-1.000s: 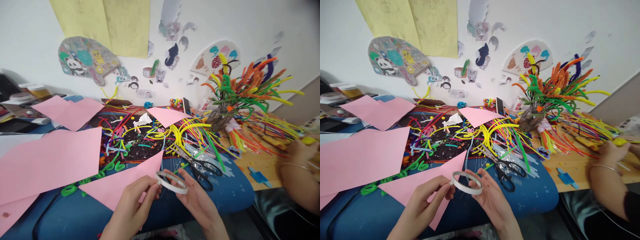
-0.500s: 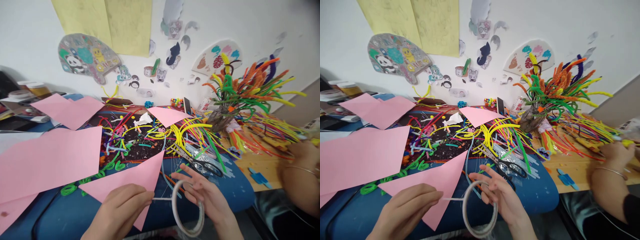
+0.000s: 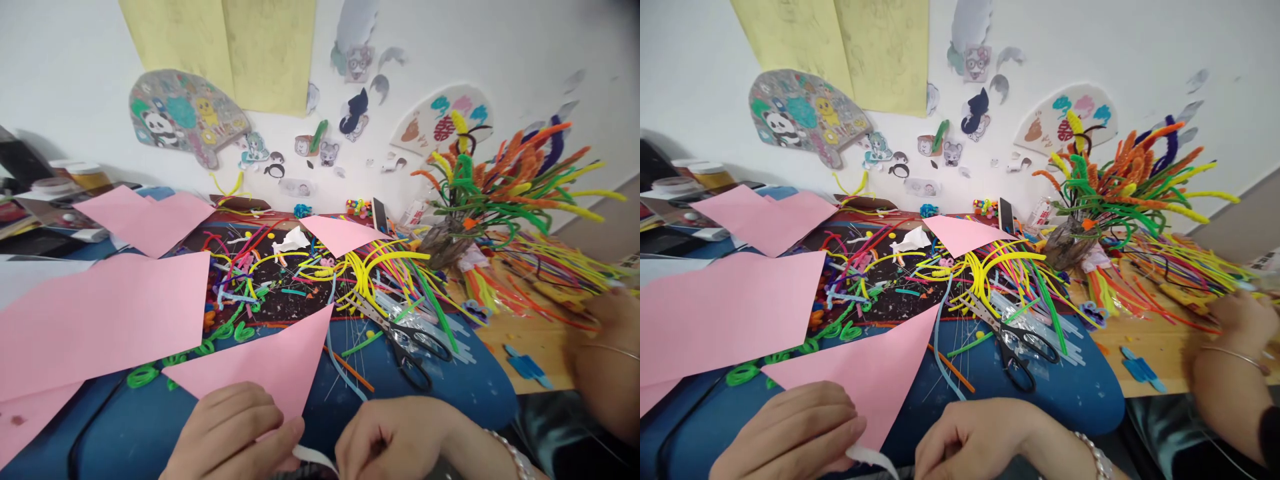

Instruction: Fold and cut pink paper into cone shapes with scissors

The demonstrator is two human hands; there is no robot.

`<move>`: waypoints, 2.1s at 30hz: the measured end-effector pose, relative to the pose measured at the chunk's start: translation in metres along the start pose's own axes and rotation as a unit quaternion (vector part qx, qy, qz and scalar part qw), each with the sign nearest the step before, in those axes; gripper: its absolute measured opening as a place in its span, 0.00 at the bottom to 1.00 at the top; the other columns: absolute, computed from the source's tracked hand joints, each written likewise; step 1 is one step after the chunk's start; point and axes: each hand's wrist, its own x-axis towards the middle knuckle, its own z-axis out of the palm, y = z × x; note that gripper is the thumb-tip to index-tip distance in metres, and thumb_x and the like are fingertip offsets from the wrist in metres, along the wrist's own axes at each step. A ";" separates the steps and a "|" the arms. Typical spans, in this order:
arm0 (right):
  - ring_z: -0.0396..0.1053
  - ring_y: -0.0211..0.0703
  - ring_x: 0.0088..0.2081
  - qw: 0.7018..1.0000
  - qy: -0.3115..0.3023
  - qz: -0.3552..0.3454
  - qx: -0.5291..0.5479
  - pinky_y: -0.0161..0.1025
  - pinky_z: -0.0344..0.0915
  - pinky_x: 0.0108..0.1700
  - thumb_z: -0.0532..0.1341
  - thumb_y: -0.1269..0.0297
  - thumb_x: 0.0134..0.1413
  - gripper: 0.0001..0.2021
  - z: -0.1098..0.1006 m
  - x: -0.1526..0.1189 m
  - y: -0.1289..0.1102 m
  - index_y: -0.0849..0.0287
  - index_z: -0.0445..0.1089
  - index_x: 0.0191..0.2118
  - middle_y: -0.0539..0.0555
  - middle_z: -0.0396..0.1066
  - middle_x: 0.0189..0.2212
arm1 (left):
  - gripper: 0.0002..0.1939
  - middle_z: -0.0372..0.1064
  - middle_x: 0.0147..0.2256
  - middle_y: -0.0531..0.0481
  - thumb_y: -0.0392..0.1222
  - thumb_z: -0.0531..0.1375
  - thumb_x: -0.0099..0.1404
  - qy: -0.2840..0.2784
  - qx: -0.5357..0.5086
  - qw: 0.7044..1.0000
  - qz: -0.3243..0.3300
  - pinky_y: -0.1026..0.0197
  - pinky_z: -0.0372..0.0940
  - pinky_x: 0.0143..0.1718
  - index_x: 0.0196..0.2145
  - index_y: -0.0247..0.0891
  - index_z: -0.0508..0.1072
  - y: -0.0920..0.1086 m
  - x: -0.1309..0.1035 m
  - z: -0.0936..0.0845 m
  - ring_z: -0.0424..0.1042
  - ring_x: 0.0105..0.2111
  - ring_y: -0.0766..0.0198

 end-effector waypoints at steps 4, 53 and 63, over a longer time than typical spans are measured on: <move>0.69 0.35 0.30 0.998 0.064 -0.024 -0.018 0.31 0.67 0.33 0.63 0.43 0.53 0.24 -0.009 -0.016 -0.024 0.65 0.77 0.29 0.55 0.72 0.30 | 0.14 0.74 0.28 0.51 0.48 0.58 0.68 0.011 0.009 1.000 0.010 0.67 0.70 0.36 0.42 0.34 0.74 -0.014 -0.004 0.002 0.74 0.31 0.68; 0.74 0.40 0.32 0.934 -0.136 0.230 -0.236 0.35 0.65 0.40 0.67 0.50 0.47 0.18 -0.186 0.081 -0.064 0.63 0.74 0.32 0.50 0.76 0.27 | 0.26 0.52 0.65 0.31 0.27 0.52 0.66 -0.235 0.143 0.954 -0.120 0.44 0.62 0.60 0.60 0.35 0.62 -0.034 -0.034 0.099 0.48 0.66 0.44; 0.75 0.40 0.33 0.931 -0.159 0.225 -0.240 0.35 0.66 0.41 0.65 0.51 0.49 0.17 -0.189 0.086 -0.063 0.63 0.73 0.32 0.51 0.76 0.27 | 0.26 0.51 0.65 0.26 0.28 0.52 0.65 -0.242 0.163 0.948 -0.126 0.42 0.63 0.58 0.61 0.33 0.60 -0.031 -0.033 0.099 0.48 0.66 0.42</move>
